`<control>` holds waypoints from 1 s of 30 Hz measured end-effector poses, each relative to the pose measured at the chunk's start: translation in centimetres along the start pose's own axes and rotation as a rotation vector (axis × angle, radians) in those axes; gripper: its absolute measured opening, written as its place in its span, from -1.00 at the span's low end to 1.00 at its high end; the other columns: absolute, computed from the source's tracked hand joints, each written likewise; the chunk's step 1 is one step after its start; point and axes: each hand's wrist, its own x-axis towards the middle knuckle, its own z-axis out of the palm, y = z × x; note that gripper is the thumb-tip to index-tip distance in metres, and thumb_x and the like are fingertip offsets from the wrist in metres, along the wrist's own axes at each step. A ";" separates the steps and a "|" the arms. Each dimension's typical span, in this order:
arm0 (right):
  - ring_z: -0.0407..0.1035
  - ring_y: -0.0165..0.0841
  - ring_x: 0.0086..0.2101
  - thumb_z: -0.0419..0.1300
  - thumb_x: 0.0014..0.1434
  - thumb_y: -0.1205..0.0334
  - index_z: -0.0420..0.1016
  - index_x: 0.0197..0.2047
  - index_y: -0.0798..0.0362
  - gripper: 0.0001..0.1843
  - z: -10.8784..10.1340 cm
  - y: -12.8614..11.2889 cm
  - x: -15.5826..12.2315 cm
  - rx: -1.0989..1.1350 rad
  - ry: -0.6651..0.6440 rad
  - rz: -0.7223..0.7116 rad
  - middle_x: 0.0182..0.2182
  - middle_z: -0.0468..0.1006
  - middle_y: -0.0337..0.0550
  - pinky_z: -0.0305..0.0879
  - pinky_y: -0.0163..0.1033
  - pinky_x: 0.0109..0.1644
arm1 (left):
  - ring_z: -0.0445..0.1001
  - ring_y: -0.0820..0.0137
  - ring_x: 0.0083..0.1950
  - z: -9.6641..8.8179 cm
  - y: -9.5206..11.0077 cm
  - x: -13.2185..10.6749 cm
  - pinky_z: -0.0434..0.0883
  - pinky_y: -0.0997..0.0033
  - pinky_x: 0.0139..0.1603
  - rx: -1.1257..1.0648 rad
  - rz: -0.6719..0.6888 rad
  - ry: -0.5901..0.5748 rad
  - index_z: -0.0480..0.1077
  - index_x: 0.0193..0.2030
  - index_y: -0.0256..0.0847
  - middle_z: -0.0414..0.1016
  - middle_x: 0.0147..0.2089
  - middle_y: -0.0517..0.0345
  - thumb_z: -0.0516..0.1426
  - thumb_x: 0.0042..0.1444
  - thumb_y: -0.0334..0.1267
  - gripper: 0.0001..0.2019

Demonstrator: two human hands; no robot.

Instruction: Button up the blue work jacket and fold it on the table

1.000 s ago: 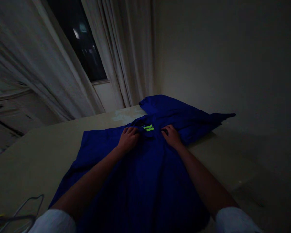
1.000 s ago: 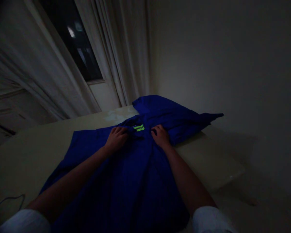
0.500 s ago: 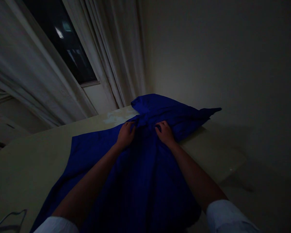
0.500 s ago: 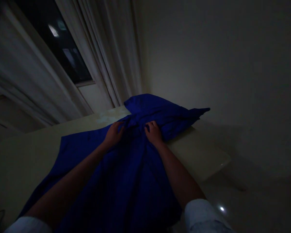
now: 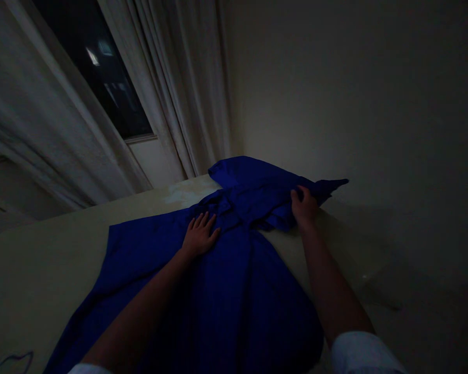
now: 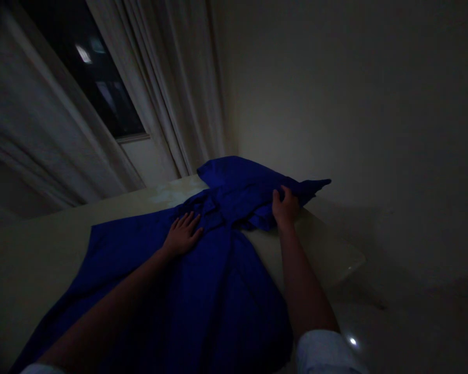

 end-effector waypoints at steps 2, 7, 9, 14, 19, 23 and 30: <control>0.40 -0.04 0.01 0.10 0.30 -0.11 0.54 0.20 0.07 -0.42 0.9 0.7 -0.1 -0.038 -0.056 0.063 0.03 0.59 0.14 0.27 0.11 0.20 | -0.02 0.03 0.61 0.0 -0.1 -0.1 -0.08 -0.13 0.57 -0.014 -0.003 0.012 0.13 0.56 -0.10 0.05 0.60 -0.08 -0.15 0.42 0.20 -0.30; 0.35 0.08 0.14 0.09 0.30 -0.05 0.55 0.22 0.19 -0.39 1.1 0.8 0.3 -0.106 -0.037 0.206 0.15 0.53 0.28 0.18 0.23 0.27 | 0.10 0.05 0.57 -0.3 0.2 -0.4 -0.04 -0.13 0.57 -0.101 0.001 0.070 0.23 0.51 -0.13 0.18 0.55 -0.08 -0.05 0.40 0.17 -0.34; 0.28 0.13 0.20 0.09 0.31 -0.03 0.51 0.26 0.20 -0.38 0.4 -0.6 0.5 -0.133 0.052 0.100 0.20 0.49 0.29 0.12 0.30 0.30 | 0.21 0.05 0.52 -0.5 0.5 -0.3 0.01 -0.13 0.56 -0.189 -0.004 0.129 0.28 0.47 -0.18 0.27 0.50 -0.11 -0.01 0.39 0.13 -0.36; 0.22 0.06 0.29 0.06 0.42 0.00 0.43 0.36 0.03 -0.45 1.0 -8.6 -5.3 -0.064 -0.177 -0.599 0.23 0.50 0.15 0.01 0.29 0.38 | 0.42 0.15 0.37 -1.6 -0.6 0.2 0.29 0.02 0.44 -0.790 -0.183 0.348 0.30 0.42 -0.20 0.44 0.38 -0.12 -0.10 0.42 0.13 -0.39; 0.14 -0.01 0.40 0.29 0.33 -0.03 0.49 0.31 -0.19 -0.49 4.5 -12.1 -14.2 0.108 -0.894 -1.077 0.47 0.21 -0.02 0.13 0.23 0.41 | 0.58 0.12 0.21 -4.2 -5.5 -3.4 0.49 -0.11 0.22 -1.181 -0.452 0.310 0.25 0.45 -0.14 0.58 0.23 -0.13 -0.32 0.40 0.28 -0.23; 0.18 -0.04 0.39 0.28 0.35 0.02 0.41 0.39 -0.10 -0.42 5.0 -11.1 -15.0 0.219 -0.998 -1.023 0.51 0.11 0.05 0.24 0.13 0.41 | 0.62 -0.03 0.12 -6.6 -8.6 -7.9 0.54 -0.23 0.13 -1.372 -0.557 0.102 0.42 0.29 -0.25 0.66 0.03 -0.23 -0.15 0.27 0.43 -0.15; 0.33 -0.11 0.30 0.16 0.42 0.05 0.44 0.34 -0.10 -0.53 3.4 -10.9 -13.1 0.374 -0.724 -0.964 0.34 0.41 0.03 0.28 0.13 0.39 | 0.62 -0.05 0.10 -12.9 -14.4 -9.4 0.55 -0.05 0.13 -0.904 -0.744 0.282 0.27 0.35 -0.23 0.59 0.13 -0.26 0.38 -0.06 -0.29 -0.20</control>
